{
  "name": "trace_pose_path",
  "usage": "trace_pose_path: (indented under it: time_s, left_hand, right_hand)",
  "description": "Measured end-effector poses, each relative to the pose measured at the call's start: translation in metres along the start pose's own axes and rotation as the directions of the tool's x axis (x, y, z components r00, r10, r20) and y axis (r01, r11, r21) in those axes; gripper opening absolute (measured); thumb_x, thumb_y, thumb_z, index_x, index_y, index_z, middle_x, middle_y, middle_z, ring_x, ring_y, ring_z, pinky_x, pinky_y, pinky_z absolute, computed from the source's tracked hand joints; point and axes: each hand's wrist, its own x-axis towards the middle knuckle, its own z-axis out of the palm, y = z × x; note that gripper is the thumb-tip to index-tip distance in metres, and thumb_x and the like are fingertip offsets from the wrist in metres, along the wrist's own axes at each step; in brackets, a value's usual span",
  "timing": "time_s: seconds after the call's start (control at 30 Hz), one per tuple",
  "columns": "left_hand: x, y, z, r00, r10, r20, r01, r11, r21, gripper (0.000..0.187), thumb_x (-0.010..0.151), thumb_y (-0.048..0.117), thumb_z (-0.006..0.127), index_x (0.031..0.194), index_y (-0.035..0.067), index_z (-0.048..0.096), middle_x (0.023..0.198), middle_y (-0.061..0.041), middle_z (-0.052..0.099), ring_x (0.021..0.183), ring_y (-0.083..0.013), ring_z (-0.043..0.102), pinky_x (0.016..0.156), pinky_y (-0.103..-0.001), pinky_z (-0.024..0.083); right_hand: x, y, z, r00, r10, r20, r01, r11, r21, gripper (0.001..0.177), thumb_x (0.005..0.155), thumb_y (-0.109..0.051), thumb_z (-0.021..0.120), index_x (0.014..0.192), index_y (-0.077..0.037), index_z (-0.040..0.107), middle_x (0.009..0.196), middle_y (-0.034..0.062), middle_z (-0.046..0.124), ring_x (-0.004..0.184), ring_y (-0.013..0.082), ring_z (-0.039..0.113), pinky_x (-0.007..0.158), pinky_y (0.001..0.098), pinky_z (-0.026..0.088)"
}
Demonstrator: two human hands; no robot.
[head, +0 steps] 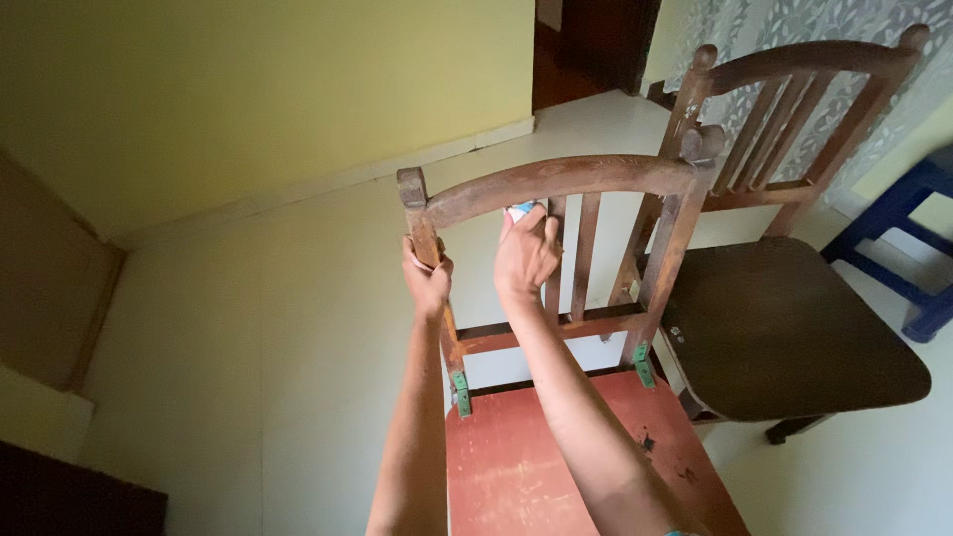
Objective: The person wipes the seat and backrest of a wooden chair using a patterned cloth. They systematically clean the top rail, vertical slats, and seat surface of the chair.
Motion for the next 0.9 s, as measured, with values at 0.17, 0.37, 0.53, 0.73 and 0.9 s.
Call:
trace_pose_path:
  time_s: [0.17, 0.37, 0.53, 0.73, 0.9]
  left_hand:
    - [-0.001, 0.006, 0.002, 0.998, -0.066, -0.003, 0.066, 0.998, 0.0, 0.028, 0.073, -0.007, 0.058, 0.097, 0.006, 0.051, 0.085, -0.002, 0.059, 0.075, -0.0118, 0.057, 0.066, -0.028, 0.049]
    - [0.001, 0.008, 0.001, 0.997, -0.074, -0.001, 0.074, 0.997, 0.003, 0.032, 0.075, -0.007, 0.059, 0.103, 0.007, 0.052, 0.086, -0.002, 0.061, 0.076, -0.0104, 0.058, 0.067, -0.026, 0.049]
    - [0.0, 0.006, 0.003, 0.998, -0.059, 0.007, 0.06, 0.998, -0.007, 0.032, 0.076, -0.009, 0.059, 0.103, 0.006, 0.051, 0.086, -0.002, 0.06, 0.075, -0.0105, 0.057, 0.066, -0.026, 0.05]
    - [-0.003, 0.01, 0.001, 0.996, -0.091, 0.004, 0.091, 0.995, 0.03, 0.034, 0.075, -0.008, 0.059, 0.104, 0.007, 0.051, 0.084, -0.001, 0.06, 0.071, -0.0109, 0.058, 0.061, -0.028, 0.049]
    - [-0.001, 0.003, 0.001, 1.0, 0.012, -0.024, -0.01, 0.996, 0.083, 0.038, 0.072, -0.008, 0.061, 0.106, 0.007, 0.054, 0.085, -0.002, 0.063, 0.073, -0.012, 0.061, 0.065, -0.028, 0.052]
  right_hand:
    - [-0.004, -0.001, 0.017, 0.995, -0.006, -0.1, -0.004, 0.995, -0.1, 0.042, 0.095, -0.04, 0.07, 0.103, -0.004, 0.05, 0.077, 0.0081, 0.063, 0.061, 0.0268, 0.067, 0.059, 0.0435, 0.055]
    - [-0.005, 0.005, 0.022, 0.967, -0.129, -0.218, 0.064, 0.958, -0.279, 0.053, 0.089, -0.043, 0.074, 0.11, 0.0, 0.054, 0.074, 0.0062, 0.061, 0.054, 0.024, 0.065, 0.052, 0.0374, 0.054]
    - [-0.052, 0.035, 0.048, 0.997, 0.025, 0.07, -0.016, 0.991, -0.133, 0.043, 0.098, -0.042, 0.073, 0.094, -0.006, 0.05, 0.059, 0.0051, 0.062, 0.049, 0.0226, 0.066, 0.042, 0.0362, 0.051]
    - [-0.133, 0.087, 0.057, 0.987, -0.114, 0.112, 0.118, 0.993, -0.03, 0.031, 0.102, -0.029, 0.069, 0.098, -0.006, 0.048, 0.063, 0.006, 0.064, 0.053, 0.0212, 0.066, 0.045, 0.0358, 0.051]
    - [-0.097, 0.067, 0.029, 0.883, 0.115, 0.455, -0.137, 0.99, 0.014, 0.035, 0.101, -0.026, 0.06, 0.115, 0.001, 0.044, 0.069, 0.0155, 0.065, 0.056, 0.0266, 0.069, 0.046, 0.0384, 0.056]
